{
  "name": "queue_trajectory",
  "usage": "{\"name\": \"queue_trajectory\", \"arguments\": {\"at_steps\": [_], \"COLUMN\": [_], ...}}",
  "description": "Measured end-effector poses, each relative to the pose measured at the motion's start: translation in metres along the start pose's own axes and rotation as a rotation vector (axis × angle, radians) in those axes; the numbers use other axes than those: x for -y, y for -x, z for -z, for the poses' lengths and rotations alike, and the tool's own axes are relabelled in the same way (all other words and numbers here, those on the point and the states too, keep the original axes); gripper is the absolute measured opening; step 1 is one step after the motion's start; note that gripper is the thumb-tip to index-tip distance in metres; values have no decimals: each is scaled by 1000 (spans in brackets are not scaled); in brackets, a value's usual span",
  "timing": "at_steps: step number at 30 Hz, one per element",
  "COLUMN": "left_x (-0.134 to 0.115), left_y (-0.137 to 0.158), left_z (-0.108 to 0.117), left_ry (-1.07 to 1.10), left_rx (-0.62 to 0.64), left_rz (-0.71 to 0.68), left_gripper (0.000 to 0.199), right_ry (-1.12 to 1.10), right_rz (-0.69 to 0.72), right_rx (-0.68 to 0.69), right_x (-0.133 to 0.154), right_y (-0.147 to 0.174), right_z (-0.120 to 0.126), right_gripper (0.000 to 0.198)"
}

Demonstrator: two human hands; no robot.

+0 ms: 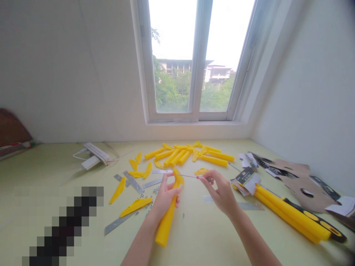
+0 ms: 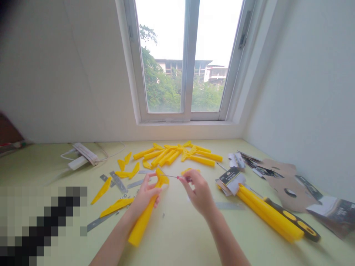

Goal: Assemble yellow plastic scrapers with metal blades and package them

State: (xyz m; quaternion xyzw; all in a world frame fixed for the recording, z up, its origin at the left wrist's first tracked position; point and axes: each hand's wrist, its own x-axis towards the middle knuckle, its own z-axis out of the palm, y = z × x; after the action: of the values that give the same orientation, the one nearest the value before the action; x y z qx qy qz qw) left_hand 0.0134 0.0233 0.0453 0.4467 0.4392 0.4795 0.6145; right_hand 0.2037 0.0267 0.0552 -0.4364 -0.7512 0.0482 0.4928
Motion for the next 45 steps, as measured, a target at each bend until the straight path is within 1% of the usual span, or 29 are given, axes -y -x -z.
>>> {"name": "queue_trajectory", "arguments": {"at_steps": [3, 5, 7, 9, 12, 15, 18, 21, 23, 25, 28, 32, 34, 36, 38, 40, 43, 45], "left_x": [-2, -3, -5, -5, -5, -4, -4, -4, -5, -6, -6, -6, -7, -7, -6, -5, -1, 2], "left_y": [1, 3, 5, 6, 6, 4, 4, 4, 5, 6, 7, 6, 7, 7, 7, 7, 4, 1], "left_z": [-1, -3, -4, -4, -4, -3, -2, -3, -3, -3, -4, -4, -4, -4, -4, -3, -1, 1], "left_ry": [5, 2, 1, 3, 4, 1, -2, -10, -16, -22, -29, -34, -39, -40, -37, -31, -27, -19], "left_rx": [9, 33, 40, 26, 17, 22, 36, 44, 30, 12, 3, 8, 12, 22, 31, 38, 47, 63], "left_rz": [4, 4, -3, -4, 3, 9, 15, 19, 16, 12, 15, 11, 15, 22, 25, 18, 3, -3], "left_gripper": [56, 55, 54, 55, 55, 54, 55, 56, 58, 60, 60, 58, 57, 57, 56, 55, 54, 56], "right_ry": [34, 52, 49, 22, -25, -36, -14, 7, -7, -36, -62, -80, -62, -24, 8, 16, -10, -26], "right_rz": [-7, -23, -52, -70, -46, -20, -38, -83, -95, -80, -42, -33, -27, -28, -42, -70, -128, -140], "right_rx": [-32, -29, -14, 8, 44, 25, 3, 53, 100, 120, 107, 59, 26, 7, 20, 50, 69, 75], "right_x": [-2, -3, -3, -2, 0, 0, -1, -2, -2, -1, -2, -2, -1, -1, 0, 0, 0, -1], "right_y": [0, 1, 1, 2, 1, 1, 1, 1, 2, 3, 3, 2, 2, 1, 1, 2, 3, 3], "right_z": [0, 0, 0, 0, 1, 1, 1, 2, 2, 2, 1, 2, 3, 3, 3, 2, 1, 2], "right_gripper": [19, 23, 21, 15, 11, 12, 16, 19, 16, 10, 7, 7, 10, 17, 23, 24, 19, 16]}}
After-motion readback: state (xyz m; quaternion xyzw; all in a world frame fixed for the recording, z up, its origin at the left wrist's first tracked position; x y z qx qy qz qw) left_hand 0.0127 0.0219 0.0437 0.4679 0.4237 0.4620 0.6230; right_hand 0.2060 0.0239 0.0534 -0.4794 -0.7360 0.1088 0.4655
